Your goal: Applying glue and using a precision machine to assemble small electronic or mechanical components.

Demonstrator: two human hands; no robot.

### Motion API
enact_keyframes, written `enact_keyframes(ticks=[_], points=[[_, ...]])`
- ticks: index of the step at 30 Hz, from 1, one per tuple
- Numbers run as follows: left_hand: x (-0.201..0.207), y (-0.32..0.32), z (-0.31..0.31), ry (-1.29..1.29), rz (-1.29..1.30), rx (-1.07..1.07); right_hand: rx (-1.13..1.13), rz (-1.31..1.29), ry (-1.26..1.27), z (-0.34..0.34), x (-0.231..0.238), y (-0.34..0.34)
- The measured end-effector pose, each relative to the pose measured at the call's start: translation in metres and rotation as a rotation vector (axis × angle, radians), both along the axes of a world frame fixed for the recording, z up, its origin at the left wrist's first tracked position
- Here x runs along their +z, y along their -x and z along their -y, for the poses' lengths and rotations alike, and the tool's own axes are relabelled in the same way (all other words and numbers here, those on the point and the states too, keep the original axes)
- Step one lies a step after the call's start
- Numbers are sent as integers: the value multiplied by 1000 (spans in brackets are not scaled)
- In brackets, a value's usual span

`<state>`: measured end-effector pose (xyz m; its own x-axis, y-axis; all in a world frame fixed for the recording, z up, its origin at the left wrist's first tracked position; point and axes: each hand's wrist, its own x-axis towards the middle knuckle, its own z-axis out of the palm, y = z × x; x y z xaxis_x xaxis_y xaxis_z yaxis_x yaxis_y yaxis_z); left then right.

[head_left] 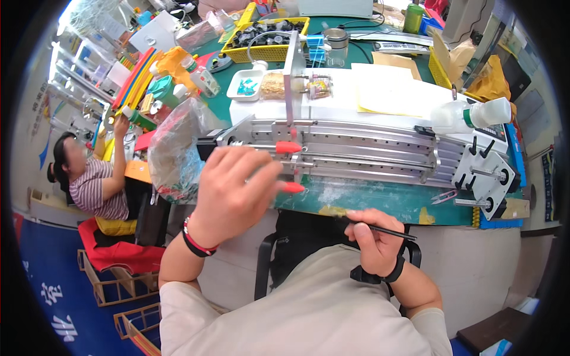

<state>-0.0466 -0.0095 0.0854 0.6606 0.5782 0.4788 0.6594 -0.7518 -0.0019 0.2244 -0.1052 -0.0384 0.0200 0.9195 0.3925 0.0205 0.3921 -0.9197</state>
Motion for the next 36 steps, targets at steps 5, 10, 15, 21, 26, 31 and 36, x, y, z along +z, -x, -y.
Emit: enact_keyframes(ticks=[5, 10, 15, 21, 26, 31, 36], points=[[-63, -32, 15, 530, 79, -533, -31, -375, 648, 20, -31, -36], [-191, -57, 24, 980, 39, -634, -51, -943, 931, 21, -58, -74], [-240, -82, 23, 1201, 18, -565, -76, -1131, 813, 12, -43, -77], [-288, -104, 19, 1262, 58, -461, -536, -638, 616, 53, -15, -121], [-362, -111, 19, 1545, 143, -391, -1164, 462, 451, 23, 20, -193], [-372, -108, 18, 1327, 3, -346, -1143, 1015, 524, 12, 26, -211], [-357, -109, 15, 1237, -35, -350, -941, -56, 643, 23, 20, -219]])
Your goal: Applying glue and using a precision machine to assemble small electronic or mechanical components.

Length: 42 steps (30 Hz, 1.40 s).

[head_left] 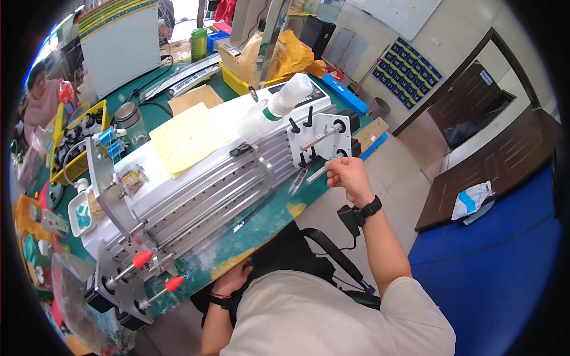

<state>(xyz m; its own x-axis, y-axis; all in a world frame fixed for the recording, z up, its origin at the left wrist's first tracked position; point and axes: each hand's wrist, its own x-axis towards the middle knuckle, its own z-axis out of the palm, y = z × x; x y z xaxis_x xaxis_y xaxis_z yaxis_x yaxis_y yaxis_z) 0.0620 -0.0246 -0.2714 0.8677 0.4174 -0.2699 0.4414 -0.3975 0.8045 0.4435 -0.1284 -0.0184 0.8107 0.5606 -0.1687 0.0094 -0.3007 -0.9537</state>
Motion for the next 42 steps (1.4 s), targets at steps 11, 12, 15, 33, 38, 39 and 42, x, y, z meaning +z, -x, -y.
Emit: enact_keyframes(ticks=[11, 12, 15, 33, 38, 39, 42], points=[[5, 4, -3, -131, 36, -8, -293, -235, -393, -29, -24, 42], [2, 5, -3, -128, 33, -9, -256, -231, -402, -29, -26, 43], [0, 6, -1, -161, 64, 4, -397, -195, -395, -26, -35, 70], [120, 8, 12, 243, 540, -49, -135, -563, -684, -19, -53, 108], [166, 24, 42, 669, 907, 405, 237, -1226, -679, -20, -88, 95], [179, 13, 47, 615, 961, 590, 348, -1146, -567, -14, -77, 104], [186, 4, 34, 935, 1222, 454, 421, -681, -392, 11, -70, 127]])
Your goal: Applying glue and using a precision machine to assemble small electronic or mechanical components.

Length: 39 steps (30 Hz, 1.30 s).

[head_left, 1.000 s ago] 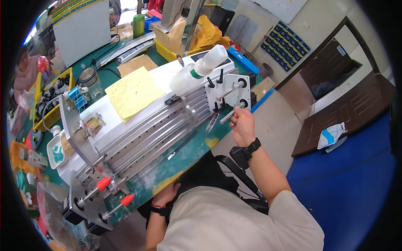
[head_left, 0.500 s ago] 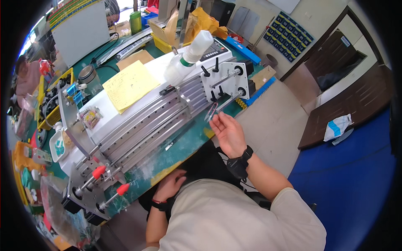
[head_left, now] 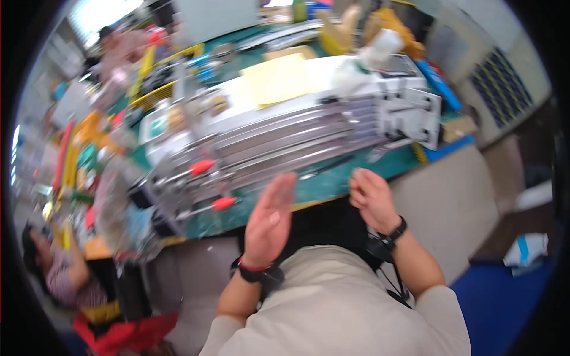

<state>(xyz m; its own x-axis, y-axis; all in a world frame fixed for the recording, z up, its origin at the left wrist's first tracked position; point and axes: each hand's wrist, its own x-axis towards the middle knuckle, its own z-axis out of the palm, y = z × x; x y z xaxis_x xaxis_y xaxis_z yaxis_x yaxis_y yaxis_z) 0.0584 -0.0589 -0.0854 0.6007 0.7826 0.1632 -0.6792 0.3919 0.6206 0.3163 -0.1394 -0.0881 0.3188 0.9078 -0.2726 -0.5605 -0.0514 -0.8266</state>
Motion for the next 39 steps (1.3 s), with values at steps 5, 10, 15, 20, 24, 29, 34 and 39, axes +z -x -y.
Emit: enact_keyframes(ticks=[5, 10, 15, 20, 24, 29, 34, 39], points=[[-24, 77, 7, 184, 380, -235, 381, 97, -55, -8, 1, 42], [39, 75, 41, -957, -1293, 183, 425, 807, -424, -16, 22, 58], [101, 15, 60, -1246, -1317, 273, 203, 1752, -606, 28, 67, -1], [100, -109, 49, -1280, -862, 167, 177, 1852, -558, 87, 83, -54], [78, -191, 51, -1262, -660, -57, 2, 1804, -347, 130, 67, -97], [47, -281, 60, -1238, -583, -198, -205, 1578, -152, 160, 35, -155], [8, -336, 46, -1404, -664, 144, -623, 1428, 51, 118, -29, -234], [-12, -342, 32, -1444, -783, 116, -762, 1405, 59, 81, -62, -271]])
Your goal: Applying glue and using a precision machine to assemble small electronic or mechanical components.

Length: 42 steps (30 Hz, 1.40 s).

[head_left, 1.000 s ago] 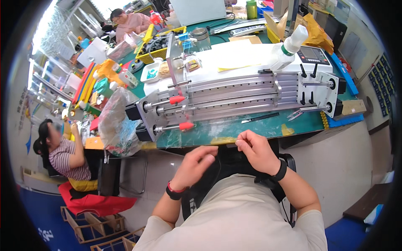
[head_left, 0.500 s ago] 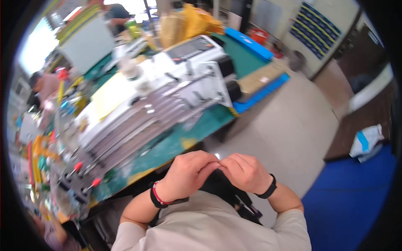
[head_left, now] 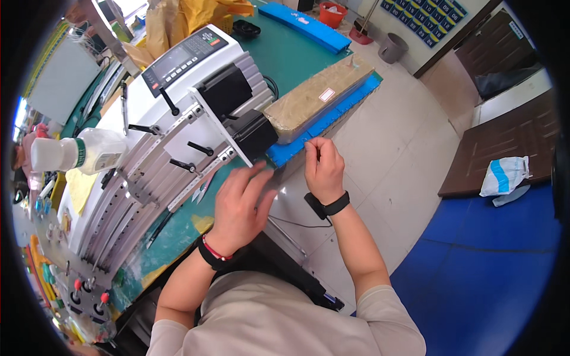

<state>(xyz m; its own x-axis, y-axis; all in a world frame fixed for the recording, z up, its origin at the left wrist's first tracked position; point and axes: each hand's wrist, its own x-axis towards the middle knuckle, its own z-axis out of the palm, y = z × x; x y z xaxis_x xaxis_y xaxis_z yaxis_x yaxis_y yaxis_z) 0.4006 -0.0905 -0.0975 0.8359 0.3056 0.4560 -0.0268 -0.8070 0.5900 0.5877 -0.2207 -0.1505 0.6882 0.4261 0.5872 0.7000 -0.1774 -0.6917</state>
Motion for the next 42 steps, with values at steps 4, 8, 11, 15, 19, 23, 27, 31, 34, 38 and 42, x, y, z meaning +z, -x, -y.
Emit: enact_keyframes(ticks=[4, 8, 11, 15, 19, 23, 27, 31, 34, 38, 42], points=[[-3, -7, -3, -76, -72, 15, 23, -21, 112, 19, -38, -2], [-6, -16, -5, -181, -175, -9, -32, -106, 96, 43, -47, 7], [-8, -15, -7, -188, -177, -2, -25, -90, 15, 36, -21, 17], [-12, -15, -7, -171, -214, 9, 19, -128, -73, 12, 0, 14], [-10, -17, -5, -150, -243, 1, 41, -175, -82, 6, -2, 4], [-11, -18, -5, -170, -210, -6, 46, -165, -56, 6, 2, 1], [-10, -14, -5, -163, -226, -4, 34, -50, 8, 7, 3, 5], [-9, -11, -9, -170, -197, 0, 46, -38, 233, 31, -36, 8], [-10, -12, -9, -140, -254, -19, -58, 171, 726, 77, -32, 16], [-9, -16, -5, -140, -243, -45, -118, 152, 383, 73, 19, 30], [-11, -17, -5, -118, -185, -21, 59, 137, 111, 24, 19, 26]])
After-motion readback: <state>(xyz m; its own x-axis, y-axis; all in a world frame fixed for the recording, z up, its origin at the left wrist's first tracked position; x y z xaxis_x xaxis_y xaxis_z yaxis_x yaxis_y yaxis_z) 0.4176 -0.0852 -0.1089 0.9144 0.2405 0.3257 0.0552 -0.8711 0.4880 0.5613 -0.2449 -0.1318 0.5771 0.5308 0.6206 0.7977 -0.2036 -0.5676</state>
